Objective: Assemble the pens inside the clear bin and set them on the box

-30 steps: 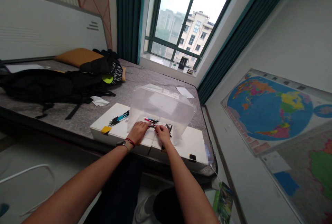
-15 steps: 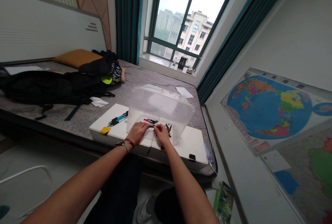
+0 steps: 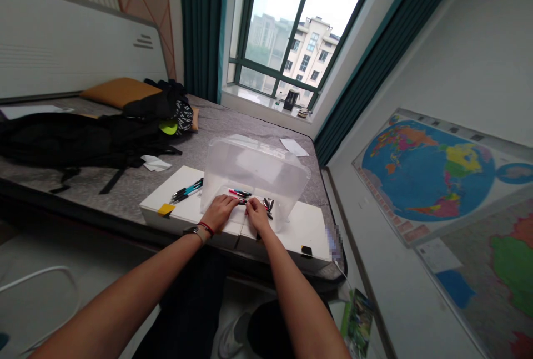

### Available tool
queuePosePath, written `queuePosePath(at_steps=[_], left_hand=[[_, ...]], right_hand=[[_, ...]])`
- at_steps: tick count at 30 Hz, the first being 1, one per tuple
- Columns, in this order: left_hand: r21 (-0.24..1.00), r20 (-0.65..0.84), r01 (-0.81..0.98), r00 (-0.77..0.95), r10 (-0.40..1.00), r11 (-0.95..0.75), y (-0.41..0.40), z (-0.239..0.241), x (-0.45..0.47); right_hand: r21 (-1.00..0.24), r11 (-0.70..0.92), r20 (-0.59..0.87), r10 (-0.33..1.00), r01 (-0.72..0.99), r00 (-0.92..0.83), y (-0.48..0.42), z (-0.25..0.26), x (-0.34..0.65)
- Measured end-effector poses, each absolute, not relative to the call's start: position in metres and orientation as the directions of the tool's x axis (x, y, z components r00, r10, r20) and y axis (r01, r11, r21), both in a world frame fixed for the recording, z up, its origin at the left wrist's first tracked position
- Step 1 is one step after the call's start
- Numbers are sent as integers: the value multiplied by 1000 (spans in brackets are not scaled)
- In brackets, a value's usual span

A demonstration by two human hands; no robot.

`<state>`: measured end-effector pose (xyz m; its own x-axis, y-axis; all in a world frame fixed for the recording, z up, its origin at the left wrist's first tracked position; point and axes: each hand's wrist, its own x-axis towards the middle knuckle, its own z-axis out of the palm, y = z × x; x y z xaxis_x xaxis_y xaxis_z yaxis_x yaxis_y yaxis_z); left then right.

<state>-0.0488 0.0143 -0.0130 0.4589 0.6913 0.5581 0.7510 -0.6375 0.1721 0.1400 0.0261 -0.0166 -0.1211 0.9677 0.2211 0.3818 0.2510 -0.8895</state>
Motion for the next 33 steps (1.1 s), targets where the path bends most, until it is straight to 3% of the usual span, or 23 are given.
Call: queuePosePath(at_steps=[14, 26, 33], left_hand=[[160, 565, 785, 424, 708, -598, 13, -12, -48], [206, 576, 804, 361, 734, -558, 12, -9, -47], [197, 576, 804, 368, 730, -561, 11, -9, -47]], right_hand=[[-848, 226, 211, 974, 480, -86, 26, -13, 137], [-914, 215, 196, 976, 343, -90, 27, -22, 138], [-881, 229, 220, 973, 415, -70, 24, -15, 139]])
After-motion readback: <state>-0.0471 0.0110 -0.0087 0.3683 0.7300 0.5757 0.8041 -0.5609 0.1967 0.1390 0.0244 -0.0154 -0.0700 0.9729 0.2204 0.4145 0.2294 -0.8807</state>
